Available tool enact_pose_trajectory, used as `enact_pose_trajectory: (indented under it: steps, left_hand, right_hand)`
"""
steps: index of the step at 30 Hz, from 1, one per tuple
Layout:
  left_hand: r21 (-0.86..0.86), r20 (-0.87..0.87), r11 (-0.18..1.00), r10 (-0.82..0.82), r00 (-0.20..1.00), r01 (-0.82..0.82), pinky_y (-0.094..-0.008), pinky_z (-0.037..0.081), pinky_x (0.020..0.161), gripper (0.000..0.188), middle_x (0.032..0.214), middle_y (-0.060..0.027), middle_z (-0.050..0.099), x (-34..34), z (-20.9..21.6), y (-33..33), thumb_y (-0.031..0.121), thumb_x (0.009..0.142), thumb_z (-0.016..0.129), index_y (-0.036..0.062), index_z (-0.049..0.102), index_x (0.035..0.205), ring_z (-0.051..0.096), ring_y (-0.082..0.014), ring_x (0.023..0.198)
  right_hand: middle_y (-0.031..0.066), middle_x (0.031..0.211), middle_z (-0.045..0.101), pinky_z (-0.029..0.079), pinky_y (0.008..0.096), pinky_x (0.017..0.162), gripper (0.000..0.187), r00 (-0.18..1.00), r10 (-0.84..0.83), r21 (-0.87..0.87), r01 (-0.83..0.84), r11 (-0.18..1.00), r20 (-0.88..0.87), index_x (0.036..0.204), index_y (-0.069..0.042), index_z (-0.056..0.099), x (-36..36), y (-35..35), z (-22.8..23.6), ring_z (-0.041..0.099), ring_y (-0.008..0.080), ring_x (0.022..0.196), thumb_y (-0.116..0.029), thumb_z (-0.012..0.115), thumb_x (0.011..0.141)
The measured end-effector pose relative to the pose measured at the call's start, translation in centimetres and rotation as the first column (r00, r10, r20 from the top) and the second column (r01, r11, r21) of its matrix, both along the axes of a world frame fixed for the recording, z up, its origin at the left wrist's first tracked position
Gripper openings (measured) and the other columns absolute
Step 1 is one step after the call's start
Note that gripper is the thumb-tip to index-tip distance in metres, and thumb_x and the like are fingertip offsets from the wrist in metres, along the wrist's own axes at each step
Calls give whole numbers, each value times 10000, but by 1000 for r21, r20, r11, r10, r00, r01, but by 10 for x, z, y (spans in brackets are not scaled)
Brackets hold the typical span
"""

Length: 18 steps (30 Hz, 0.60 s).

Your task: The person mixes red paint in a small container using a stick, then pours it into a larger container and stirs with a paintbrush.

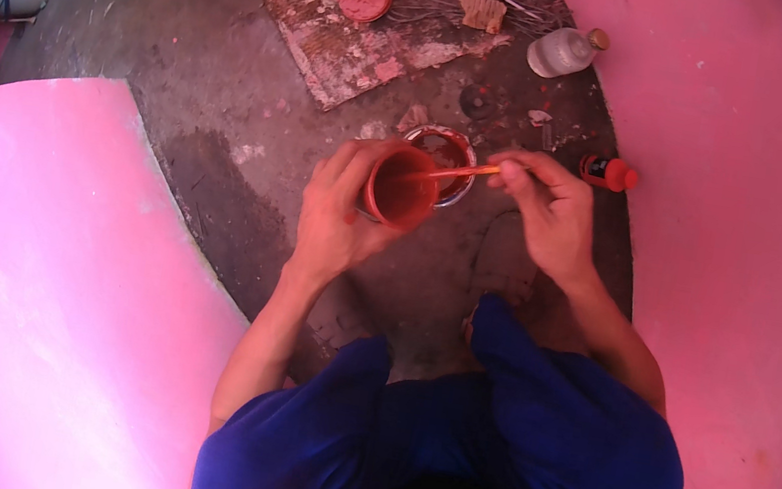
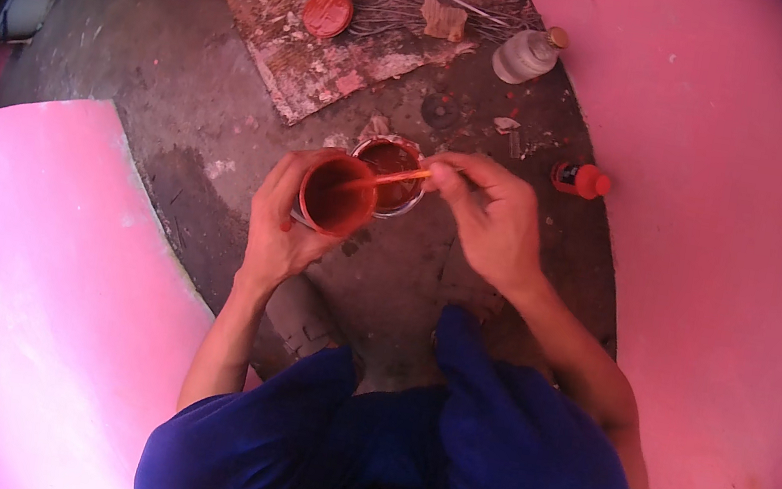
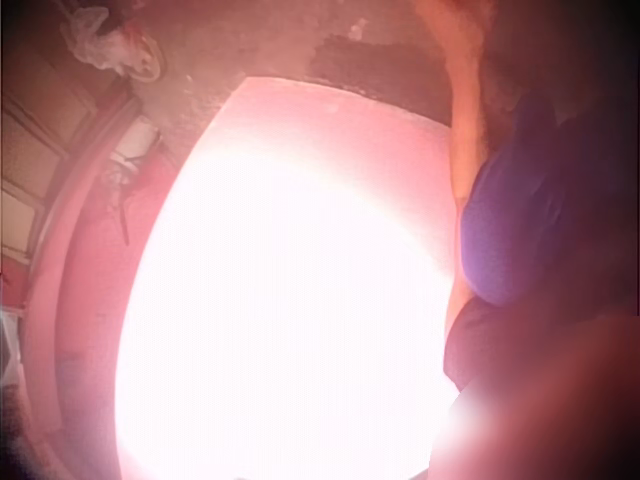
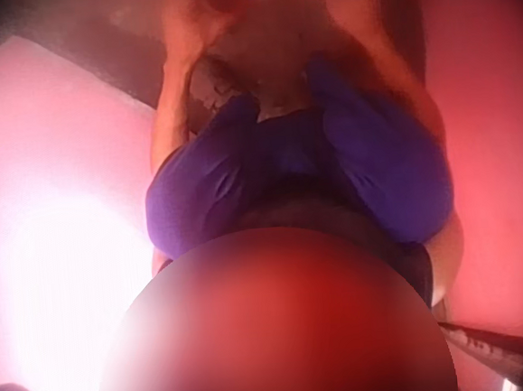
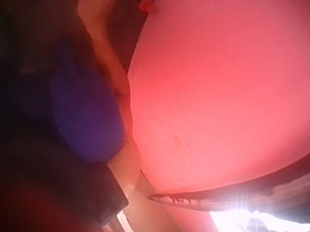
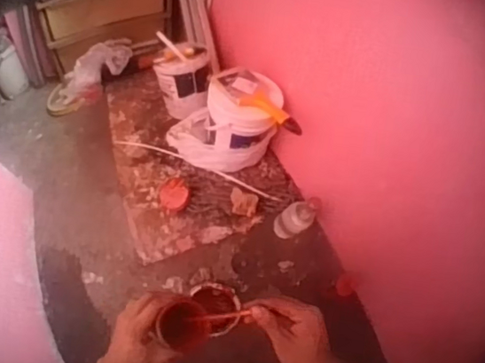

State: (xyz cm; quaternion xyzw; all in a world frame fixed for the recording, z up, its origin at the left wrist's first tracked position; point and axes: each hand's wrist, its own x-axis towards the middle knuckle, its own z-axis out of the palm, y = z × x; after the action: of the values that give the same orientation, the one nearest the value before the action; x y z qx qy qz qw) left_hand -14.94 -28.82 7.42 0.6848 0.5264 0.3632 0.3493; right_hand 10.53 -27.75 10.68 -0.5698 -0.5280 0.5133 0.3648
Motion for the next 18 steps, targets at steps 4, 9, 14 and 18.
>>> enact_pose_trajectory:
  steps: [4,9,14,18]
  left_hand:
    - [-13,-36,1000,0,999,-1,-388,561,963,613,1227,-130,711,-11,-5,-2,151,725,962,43,691,1265,710,-295,1117]
    - [-71,18,996,64,998,-62,-372,551,972,624,1212,-106,719,-18,-9,-3,146,732,971,50,681,1277,706,-250,1117]
    - [-72,-25,991,115,993,-117,-367,545,969,638,1193,-95,721,-31,-14,-3,150,733,974,46,672,1285,703,-242,1103]
    - [-52,-67,992,115,991,-119,-376,544,964,650,1193,-100,717,-30,-11,0,170,731,977,44,670,1290,702,-256,1099]
  right_hand:
    - [66,954,780,524,251,797,294,999,-37,-51,39,998,37,1157,16,760,26,10,5,697,87,891,-248,651,1087]
    - [47,921,768,517,249,796,280,983,-184,-98,184,978,6,1153,11,767,50,17,-10,678,78,871,-238,662,1080]
    - [65,930,753,518,296,785,216,966,28,201,-82,976,259,1151,-1,773,33,16,-35,676,141,859,-169,705,1032]
    - [108,934,730,517,356,738,197,879,268,324,-406,855,393,1134,-7,777,15,8,-56,677,214,827,-115,759,969]
